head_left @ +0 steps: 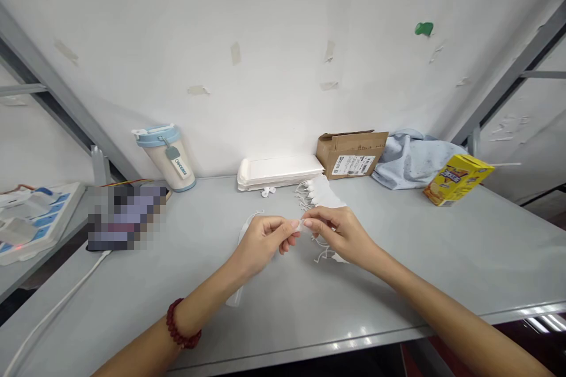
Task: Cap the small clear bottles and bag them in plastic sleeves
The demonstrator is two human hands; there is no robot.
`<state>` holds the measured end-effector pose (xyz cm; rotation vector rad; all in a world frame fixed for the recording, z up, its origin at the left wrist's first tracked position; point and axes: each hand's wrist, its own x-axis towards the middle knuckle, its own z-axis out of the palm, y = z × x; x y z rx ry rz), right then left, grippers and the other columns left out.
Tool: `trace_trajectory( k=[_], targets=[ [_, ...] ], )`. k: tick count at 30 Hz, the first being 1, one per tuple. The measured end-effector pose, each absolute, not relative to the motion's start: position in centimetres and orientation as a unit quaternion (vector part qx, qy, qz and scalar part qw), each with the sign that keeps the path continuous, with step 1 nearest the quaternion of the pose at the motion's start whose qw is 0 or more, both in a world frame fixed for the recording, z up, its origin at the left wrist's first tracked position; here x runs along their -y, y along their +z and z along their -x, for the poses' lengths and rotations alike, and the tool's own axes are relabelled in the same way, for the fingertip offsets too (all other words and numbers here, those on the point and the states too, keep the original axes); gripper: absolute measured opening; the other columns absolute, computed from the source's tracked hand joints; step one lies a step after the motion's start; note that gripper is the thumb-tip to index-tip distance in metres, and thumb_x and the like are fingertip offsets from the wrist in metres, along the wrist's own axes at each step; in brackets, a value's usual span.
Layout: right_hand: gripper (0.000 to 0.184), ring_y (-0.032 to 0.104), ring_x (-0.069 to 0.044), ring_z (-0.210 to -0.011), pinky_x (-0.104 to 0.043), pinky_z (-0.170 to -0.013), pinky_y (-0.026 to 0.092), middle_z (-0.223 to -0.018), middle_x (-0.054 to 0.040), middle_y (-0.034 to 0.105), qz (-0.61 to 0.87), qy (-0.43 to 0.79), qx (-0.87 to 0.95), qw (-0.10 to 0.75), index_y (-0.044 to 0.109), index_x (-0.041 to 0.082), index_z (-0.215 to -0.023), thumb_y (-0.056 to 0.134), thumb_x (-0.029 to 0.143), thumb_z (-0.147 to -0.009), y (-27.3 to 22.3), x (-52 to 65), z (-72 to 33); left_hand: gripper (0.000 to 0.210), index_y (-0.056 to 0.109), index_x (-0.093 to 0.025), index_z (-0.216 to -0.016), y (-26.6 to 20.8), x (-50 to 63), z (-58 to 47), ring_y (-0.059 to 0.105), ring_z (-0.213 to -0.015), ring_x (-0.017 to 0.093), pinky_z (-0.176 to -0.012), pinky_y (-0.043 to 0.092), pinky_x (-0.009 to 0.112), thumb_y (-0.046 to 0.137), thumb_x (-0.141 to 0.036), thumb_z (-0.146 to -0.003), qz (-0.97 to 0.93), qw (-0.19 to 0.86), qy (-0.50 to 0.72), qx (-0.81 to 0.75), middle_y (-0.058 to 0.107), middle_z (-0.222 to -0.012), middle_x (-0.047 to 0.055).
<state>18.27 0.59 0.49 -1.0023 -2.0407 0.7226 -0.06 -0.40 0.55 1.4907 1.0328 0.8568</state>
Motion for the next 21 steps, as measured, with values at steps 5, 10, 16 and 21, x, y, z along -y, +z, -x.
trace_trajectory(
  k=[5,10,16,21],
  targets=[
    [0.037,0.035,-0.007,-0.045,-0.020,-0.043,0.028,-0.050,0.0043,0.042,0.418,0.421,0.726,0.348,0.053,0.015,-0.063,0.047,0.045,-0.085,0.98,-0.71,-18.35,0.024,0.060,-0.015,-0.069,0.52,0.92,-0.11,0.046,-0.063,0.011,-0.062,0.036,0.024,0.050,-0.031,-0.084,-0.751,0.363,0.371,-0.408,0.053,-0.065,-0.001],
    [0.035,0.034,-0.005,-0.043,-0.019,-0.041,0.026,-0.051,0.0054,0.043,0.413,0.498,0.690,0.323,0.054,0.015,-0.069,0.049,0.047,-0.083,1.27,-1.10,-18.76,0.020,0.060,-0.016,-0.073,0.44,0.85,-0.29,0.048,-0.066,0.012,-0.066,0.038,0.023,0.049,-0.029,-0.084,-0.764,0.331,0.378,-0.405,0.055,-0.068,-0.001],
    [0.029,0.046,-0.008,-0.051,-0.019,-0.047,0.034,-0.062,0.0011,0.056,0.415,0.402,0.744,0.335,0.061,0.015,-0.079,0.049,0.041,-0.086,1.37,-1.10,-18.73,0.033,0.059,-0.016,-0.069,0.64,0.55,-0.16,0.051,-0.055,0.010,-0.055,0.041,0.022,0.046,-0.041,-0.085,-0.692,0.471,0.330,-0.436,0.054,-0.061,-0.001],
    [0.024,0.049,-0.010,-0.059,-0.021,-0.055,0.038,-0.074,-0.0013,0.061,0.376,0.287,0.816,0.331,0.060,0.016,-0.087,0.050,0.037,-0.086,1.20,-1.20,-18.92,0.030,0.058,-0.016,-0.066,0.76,0.37,0.04,0.049,-0.053,0.010,-0.053,0.041,0.022,0.052,-0.040,-0.082,-0.668,0.484,0.342,-0.450,0.051,-0.057,-0.002]
  ],
)
